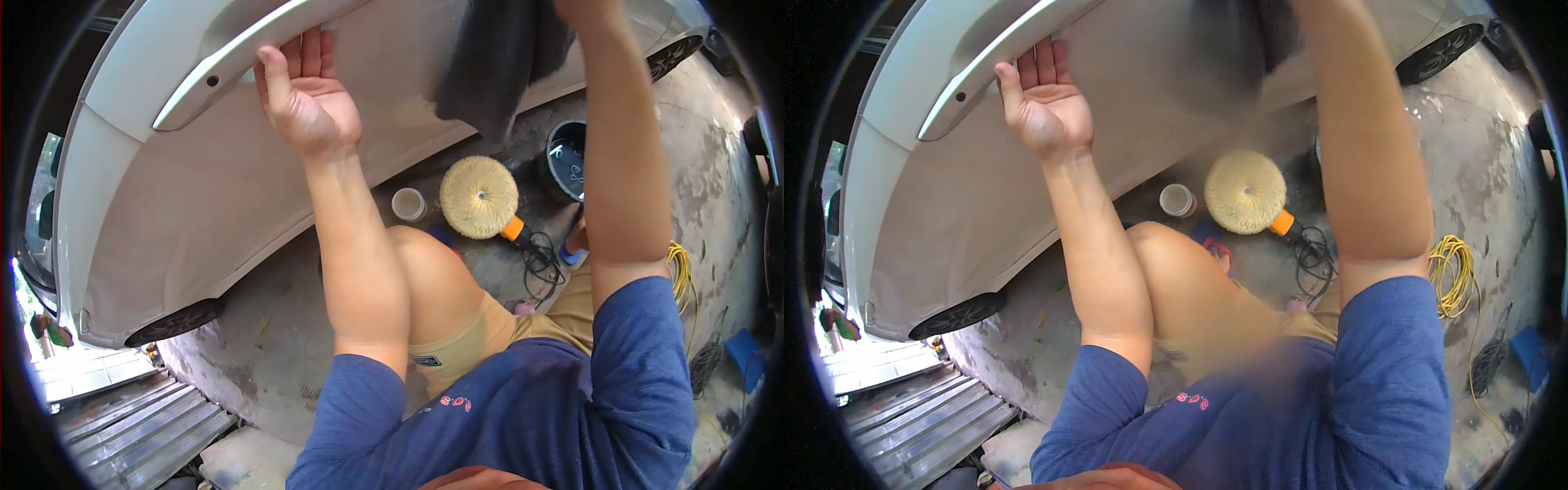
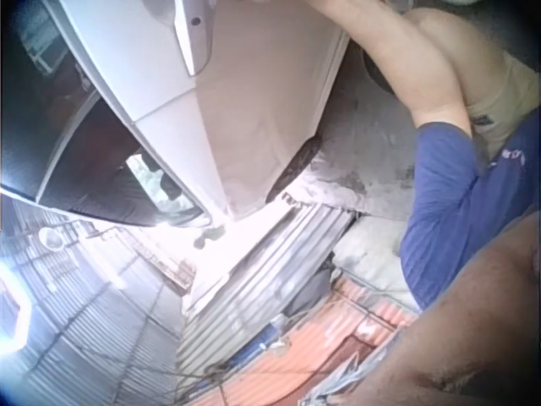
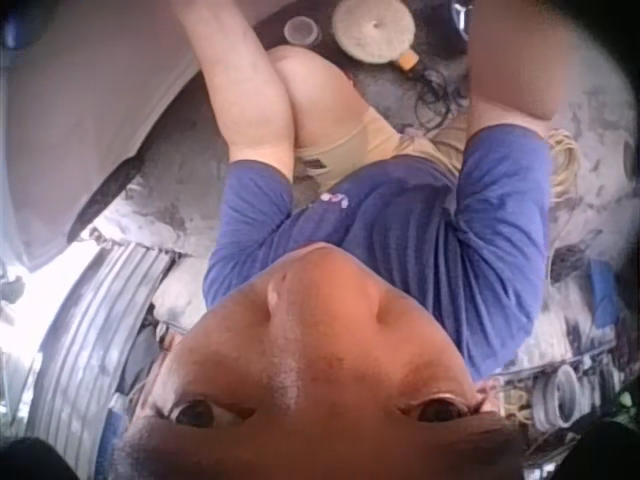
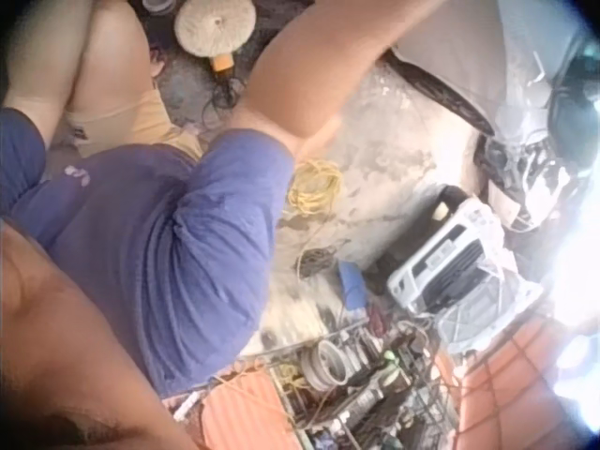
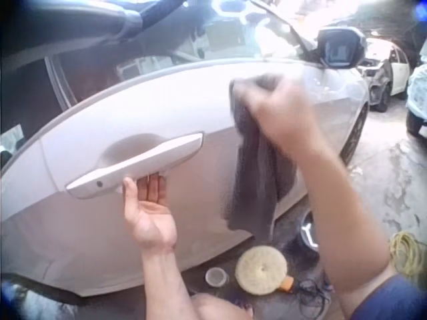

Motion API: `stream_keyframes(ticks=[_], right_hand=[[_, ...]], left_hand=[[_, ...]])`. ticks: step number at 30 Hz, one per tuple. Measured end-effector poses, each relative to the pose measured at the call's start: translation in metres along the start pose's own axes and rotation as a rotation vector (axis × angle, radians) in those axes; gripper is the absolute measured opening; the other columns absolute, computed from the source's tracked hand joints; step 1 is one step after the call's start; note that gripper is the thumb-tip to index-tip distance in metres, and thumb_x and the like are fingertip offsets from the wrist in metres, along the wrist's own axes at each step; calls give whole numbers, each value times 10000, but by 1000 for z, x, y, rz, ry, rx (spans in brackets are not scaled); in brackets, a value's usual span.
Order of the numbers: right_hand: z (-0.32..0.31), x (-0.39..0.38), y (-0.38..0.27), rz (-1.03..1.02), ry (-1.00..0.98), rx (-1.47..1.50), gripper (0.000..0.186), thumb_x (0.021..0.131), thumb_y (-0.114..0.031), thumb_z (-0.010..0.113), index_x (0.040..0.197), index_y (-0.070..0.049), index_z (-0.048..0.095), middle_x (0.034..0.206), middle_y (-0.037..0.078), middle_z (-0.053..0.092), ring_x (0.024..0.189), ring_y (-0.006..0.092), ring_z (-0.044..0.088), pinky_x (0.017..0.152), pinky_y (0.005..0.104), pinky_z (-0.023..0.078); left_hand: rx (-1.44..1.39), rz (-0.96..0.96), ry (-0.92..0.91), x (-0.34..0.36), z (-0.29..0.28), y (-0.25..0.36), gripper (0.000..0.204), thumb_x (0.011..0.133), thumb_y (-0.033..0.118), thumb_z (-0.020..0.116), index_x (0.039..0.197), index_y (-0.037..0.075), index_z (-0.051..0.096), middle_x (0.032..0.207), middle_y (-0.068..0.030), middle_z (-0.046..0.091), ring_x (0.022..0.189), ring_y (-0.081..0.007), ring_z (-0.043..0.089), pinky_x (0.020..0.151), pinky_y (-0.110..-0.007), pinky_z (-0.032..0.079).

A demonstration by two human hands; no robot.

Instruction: The person sands the surface of a car door near the handle with a small piece of sandpaper, dipping it into a bucket of water, and then wipes the area with a cloth.

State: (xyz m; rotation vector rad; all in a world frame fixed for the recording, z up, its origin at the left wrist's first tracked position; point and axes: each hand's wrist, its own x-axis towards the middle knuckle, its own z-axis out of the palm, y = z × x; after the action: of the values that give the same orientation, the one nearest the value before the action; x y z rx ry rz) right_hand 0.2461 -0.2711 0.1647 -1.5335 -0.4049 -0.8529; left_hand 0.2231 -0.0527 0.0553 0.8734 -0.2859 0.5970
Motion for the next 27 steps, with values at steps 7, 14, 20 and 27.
stream_keyframes(ticks=[7,14,20,27], right_hand=[[29,-65,44,288,-86,41,259,898,-152,707,769,74,703,658,121,697,605,172,661,577,341,524],[62,-55,54,242,-54,48,261,897,-149,698,768,77,681,660,185,682,605,206,662,593,380,510],[67,-50,54,-96,73,-202,183,908,-101,655,844,69,670,712,249,673,683,396,700,632,443,521],[33,-45,30,379,-268,35,163,929,-83,660,882,68,697,637,138,679,548,180,672,530,355,525]], left_hand=[[-27,-20,56,-7,10,2,436,1072,429,528,1358,102,549,1406,-55,569,1334,-250,515,1171,-488,375],[-54,-46,44,-7,9,4,437,1076,427,519,1363,98,542,1419,-59,551,1355,-246,490,1177,-508,363],[-47,-26,65,-7,6,-2,477,1061,462,533,1376,105,543,1415,-52,569,1352,-246,508,1162,-501,379],[-57,-42,90,-7,5,-2,472,1053,464,549,1361,107,564,1393,-47,603,1321,-236,543,1134,-482,404]])
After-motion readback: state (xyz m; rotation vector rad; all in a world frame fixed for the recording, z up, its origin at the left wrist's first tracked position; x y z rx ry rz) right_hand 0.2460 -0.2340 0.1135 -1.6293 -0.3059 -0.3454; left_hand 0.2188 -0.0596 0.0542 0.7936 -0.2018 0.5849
